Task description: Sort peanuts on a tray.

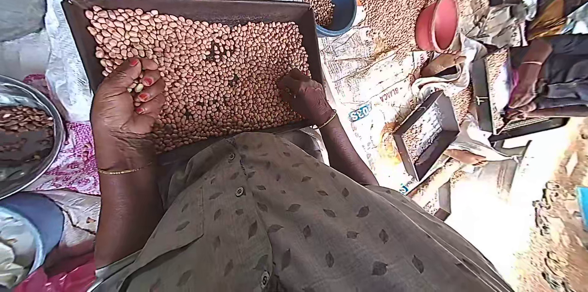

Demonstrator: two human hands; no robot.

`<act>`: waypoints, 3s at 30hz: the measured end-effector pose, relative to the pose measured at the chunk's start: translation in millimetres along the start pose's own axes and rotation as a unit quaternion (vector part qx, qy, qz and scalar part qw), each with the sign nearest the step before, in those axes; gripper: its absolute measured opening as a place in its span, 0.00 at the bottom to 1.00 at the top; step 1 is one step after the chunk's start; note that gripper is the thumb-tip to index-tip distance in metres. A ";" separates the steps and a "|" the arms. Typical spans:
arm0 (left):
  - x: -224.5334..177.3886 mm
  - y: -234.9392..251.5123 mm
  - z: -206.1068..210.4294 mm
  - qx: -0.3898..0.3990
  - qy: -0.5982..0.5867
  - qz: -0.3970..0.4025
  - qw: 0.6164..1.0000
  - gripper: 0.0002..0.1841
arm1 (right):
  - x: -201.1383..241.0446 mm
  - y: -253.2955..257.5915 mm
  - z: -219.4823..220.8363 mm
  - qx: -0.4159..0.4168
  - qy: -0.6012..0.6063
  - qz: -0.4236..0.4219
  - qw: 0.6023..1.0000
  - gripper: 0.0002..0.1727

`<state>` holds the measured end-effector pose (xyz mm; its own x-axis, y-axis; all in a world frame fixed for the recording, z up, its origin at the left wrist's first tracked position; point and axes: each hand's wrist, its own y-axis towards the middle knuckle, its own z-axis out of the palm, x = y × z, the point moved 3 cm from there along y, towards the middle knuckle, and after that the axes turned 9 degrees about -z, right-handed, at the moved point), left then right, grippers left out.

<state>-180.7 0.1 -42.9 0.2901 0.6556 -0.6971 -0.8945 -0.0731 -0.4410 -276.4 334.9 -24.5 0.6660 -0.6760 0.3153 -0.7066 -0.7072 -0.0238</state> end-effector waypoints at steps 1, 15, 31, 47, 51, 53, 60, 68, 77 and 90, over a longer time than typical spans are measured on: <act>-1.6 2.1 -0.3 0.006 -0.005 0.003 1.000 0.19 | -1.1 0.4 0.5 0.001 0.002 -0.006 1.000 0.09; -0.4 2.2 -4.5 0.004 -0.016 0.017 1.000 0.20 | -8.2 -4.3 0.0 -0.162 0.350 0.015 0.923 0.09; 8.8 7.2 11.0 0.106 0.087 -0.069 0.988 0.34 | 25.1 25.6 1.6 -0.192 0.337 -0.023 0.921 0.07; 4.4 11.5 13.5 0.068 -0.014 -0.057 0.996 0.21 | 40.4 163.6 26.9 -0.119 0.109 -0.129 0.978 0.13; 1.4 11.6 12.6 0.031 -0.031 -0.043 0.998 0.22 | 51.3 167.6 45.8 -0.130 -0.001 -0.143 0.981 0.11; 1.2 11.5 11.6 0.019 -0.030 -0.047 0.998 0.23 | 49.6 168.3 43.7 -0.127 0.018 -0.118 0.985 0.11; 4.4 11.1 16.8 0.025 0.060 -0.105 0.992 0.34 | 80.5 140.7 1.1 -0.217 0.337 -0.181 0.898 0.11; 5.0 5.8 11.8 0.032 -0.030 -0.100 0.994 0.21 | 59.4 138.4 8.2 -0.205 0.125 -0.117 0.964 0.13; -3.3 4.8 69.8 0.049 -0.061 -0.149 0.986 0.16 | 20.9 139.0 -4.9 -0.146 0.026 -0.001 0.989 0.15; -185.8 111.3 153.4 -0.098 0.285 0.100 0.948 0.30 | 30.5 141.8 -2.7 -0.015 0.045 0.036 0.998 0.19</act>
<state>-386.3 -14.6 124.3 0.3087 0.1063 -0.9452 -0.8865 -0.3280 -0.3264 -357.0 214.5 -15.7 0.5895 -0.7034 0.3971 -0.7601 -0.6494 -0.0219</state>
